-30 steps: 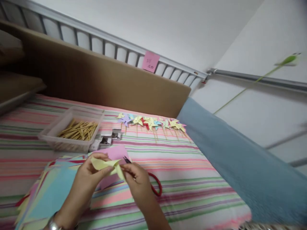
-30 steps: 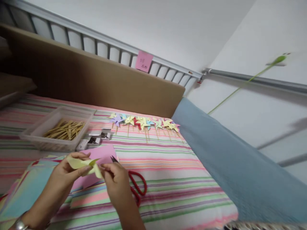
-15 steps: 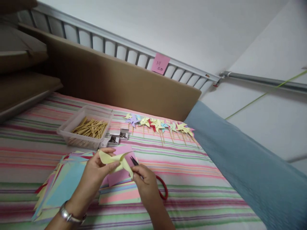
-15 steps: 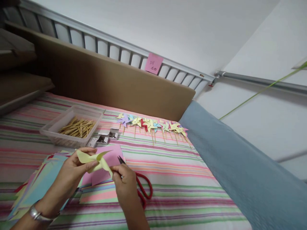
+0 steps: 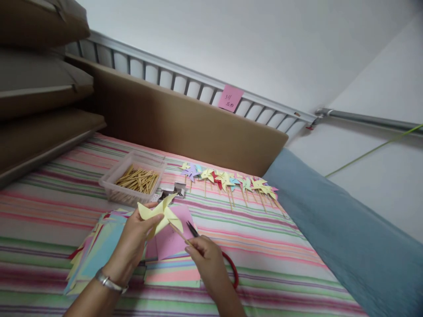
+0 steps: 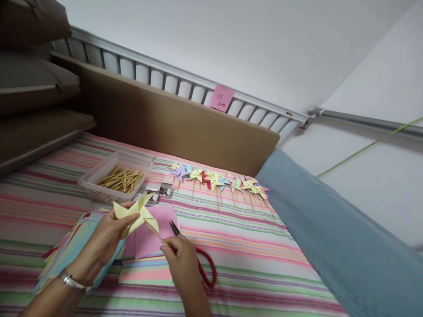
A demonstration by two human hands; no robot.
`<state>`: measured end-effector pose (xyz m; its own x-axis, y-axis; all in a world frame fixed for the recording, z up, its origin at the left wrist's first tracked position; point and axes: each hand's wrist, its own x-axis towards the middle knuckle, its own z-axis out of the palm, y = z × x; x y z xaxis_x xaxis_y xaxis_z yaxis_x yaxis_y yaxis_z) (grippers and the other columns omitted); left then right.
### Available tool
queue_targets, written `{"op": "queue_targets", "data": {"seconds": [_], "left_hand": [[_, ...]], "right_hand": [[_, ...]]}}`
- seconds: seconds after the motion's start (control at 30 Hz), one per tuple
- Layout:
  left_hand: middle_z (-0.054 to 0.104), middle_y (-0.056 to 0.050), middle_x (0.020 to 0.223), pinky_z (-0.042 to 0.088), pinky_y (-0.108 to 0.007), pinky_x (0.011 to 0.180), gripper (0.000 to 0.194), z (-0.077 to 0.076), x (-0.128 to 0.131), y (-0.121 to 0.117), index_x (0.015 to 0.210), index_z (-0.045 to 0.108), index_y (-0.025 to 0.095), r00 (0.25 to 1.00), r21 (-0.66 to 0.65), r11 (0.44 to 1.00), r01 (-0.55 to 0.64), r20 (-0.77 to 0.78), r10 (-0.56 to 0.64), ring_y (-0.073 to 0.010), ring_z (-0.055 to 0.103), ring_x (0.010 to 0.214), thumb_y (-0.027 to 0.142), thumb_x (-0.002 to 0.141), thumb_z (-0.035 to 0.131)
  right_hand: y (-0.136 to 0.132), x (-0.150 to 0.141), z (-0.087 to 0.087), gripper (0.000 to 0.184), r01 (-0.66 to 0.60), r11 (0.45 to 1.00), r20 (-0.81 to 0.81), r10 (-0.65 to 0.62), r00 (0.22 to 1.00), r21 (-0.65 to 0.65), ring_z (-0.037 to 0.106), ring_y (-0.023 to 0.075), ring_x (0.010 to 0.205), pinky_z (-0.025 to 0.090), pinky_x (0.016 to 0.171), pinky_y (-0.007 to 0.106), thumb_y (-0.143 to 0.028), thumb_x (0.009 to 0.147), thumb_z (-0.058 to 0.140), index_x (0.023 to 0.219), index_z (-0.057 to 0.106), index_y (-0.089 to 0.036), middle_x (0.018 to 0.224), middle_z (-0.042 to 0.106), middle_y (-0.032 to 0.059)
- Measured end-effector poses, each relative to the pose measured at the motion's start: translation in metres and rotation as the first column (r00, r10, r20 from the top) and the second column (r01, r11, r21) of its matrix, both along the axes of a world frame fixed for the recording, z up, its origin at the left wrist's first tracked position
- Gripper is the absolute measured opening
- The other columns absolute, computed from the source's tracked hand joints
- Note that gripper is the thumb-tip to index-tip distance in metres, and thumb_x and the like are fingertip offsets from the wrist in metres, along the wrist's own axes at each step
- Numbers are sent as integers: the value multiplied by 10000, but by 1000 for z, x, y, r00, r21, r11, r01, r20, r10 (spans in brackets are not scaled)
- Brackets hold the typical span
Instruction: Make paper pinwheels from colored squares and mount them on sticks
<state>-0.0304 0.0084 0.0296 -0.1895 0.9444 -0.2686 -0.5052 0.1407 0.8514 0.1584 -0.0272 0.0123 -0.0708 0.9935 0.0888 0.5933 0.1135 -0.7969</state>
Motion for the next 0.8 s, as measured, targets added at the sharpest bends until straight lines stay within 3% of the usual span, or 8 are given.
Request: {"op": "queue_targets", "data": {"seconds": [0.27, 0.4, 0.53, 0.67, 0.8], "left_hand": [[713, -30, 798, 446, -246, 634, 577, -4, -2, 2, 1026, 612, 139, 999, -16, 999, 29, -37, -29, -158, 634, 677, 266, 509, 832], [720, -29, 828, 456, -237, 660, 608, -4, -1, 3, 1063, 603, 152, 998, -41, 998, 43, -48, -45, -159, 643, 713, 249, 511, 837], [723, -36, 919, 466, -235, 756, 662, -2, -3, 4, 1132, 578, 185, 995, 12, 997, 72, -73, -71, -183, 652, 878, 271, 528, 835], [700, -46, 1058, 419, -242, 914, 663, -7, -8, 7, 1155, 566, 232, 996, -2, 999, 45, -75, -45, -196, 578, 1104, 339, 553, 822], [694, -32, 1081, 394, -286, 987, 584, -14, -12, 9, 1098, 586, 259, 993, -10, 996, 93, -68, -93, -206, 570, 1125, 395, 573, 803]], "right_hand": [[-2, 1, -4, 127, -27, 999, -48, 26, 999, -20, 530, 147, 644, 364, 596, 231, -182, 766, 584, 761, 710, -189, 681, 590, 3], [1, 0, -10, 106, 47, 998, -124, -52, 991, -42, 525, 143, 633, 366, 588, 225, -168, 731, 601, 694, 700, -174, 653, 593, 2], [9, 9, -14, 110, 178, 978, -274, -203, 940, -113, 452, 120, 547, 329, 523, 222, -179, 703, 597, 617, 661, -158, 554, 525, -19], [16, 26, -10, 157, 285, 930, -495, -365, 788, -233, 368, 82, 457, 276, 456, 213, -275, 695, 642, 611, 639, -143, 495, 490, -36], [21, 44, -3, 207, 295, 890, -769, -450, 455, -347, 405, 65, 467, 302, 447, 188, -312, 607, 751, 699, 662, -149, 556, 529, -37]]}}
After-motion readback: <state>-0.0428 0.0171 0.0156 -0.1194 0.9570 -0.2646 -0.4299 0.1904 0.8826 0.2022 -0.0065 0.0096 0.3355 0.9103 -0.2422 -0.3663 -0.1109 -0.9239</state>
